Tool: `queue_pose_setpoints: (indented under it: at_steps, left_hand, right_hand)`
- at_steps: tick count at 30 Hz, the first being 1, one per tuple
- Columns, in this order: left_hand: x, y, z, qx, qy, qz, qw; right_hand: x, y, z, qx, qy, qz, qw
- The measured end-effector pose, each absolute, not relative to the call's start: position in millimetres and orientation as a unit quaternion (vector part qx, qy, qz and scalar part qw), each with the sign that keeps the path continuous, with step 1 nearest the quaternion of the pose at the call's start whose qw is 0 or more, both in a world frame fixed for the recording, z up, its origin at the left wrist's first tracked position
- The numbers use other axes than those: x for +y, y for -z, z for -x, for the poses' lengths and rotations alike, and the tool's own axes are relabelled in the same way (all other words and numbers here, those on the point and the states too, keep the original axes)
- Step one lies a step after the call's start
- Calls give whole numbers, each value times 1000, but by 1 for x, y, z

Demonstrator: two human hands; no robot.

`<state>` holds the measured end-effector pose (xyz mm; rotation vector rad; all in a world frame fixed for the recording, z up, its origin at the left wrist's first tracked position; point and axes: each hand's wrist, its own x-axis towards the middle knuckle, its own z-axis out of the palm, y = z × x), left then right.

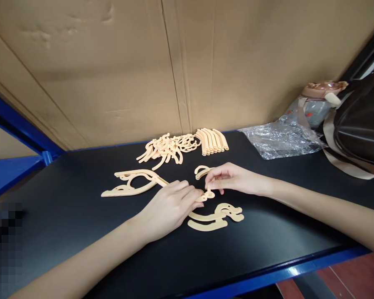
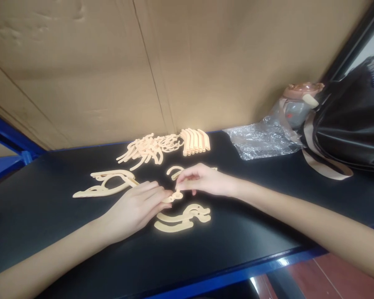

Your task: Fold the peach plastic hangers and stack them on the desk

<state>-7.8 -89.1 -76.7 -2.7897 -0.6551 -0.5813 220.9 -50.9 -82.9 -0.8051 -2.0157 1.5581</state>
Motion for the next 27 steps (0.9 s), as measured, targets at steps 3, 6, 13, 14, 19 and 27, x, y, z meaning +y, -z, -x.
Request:
queue_pose_setpoints:
  at_steps: [3, 6, 13, 14, 19, 27]
  left_hand:
    - [-89, 77, 8, -216, 194, 950, 116]
    - [-88, 78, 8, -216, 195, 949, 123]
    - [-89, 80, 7, -248, 183, 943, 125]
    - [-89, 81, 7, -256, 184, 941, 122]
    - [-89, 82, 8, -290, 183, 935, 90]
    - [-92, 80, 9, -362, 211, 908, 9]
  right_hand:
    - [-51, 84, -221, -738, -561, 291, 236]
    - [-52, 86, -220, -744, -552, 293, 239]
    - [-53, 89, -217, -761, -506, 305, 268]
    - [-53, 90, -216, -755, -514, 306, 268]
    - [-52, 92, -216, -745, -522, 314, 272]
    - [-64, 86, -216, -806, -389, 321, 312]
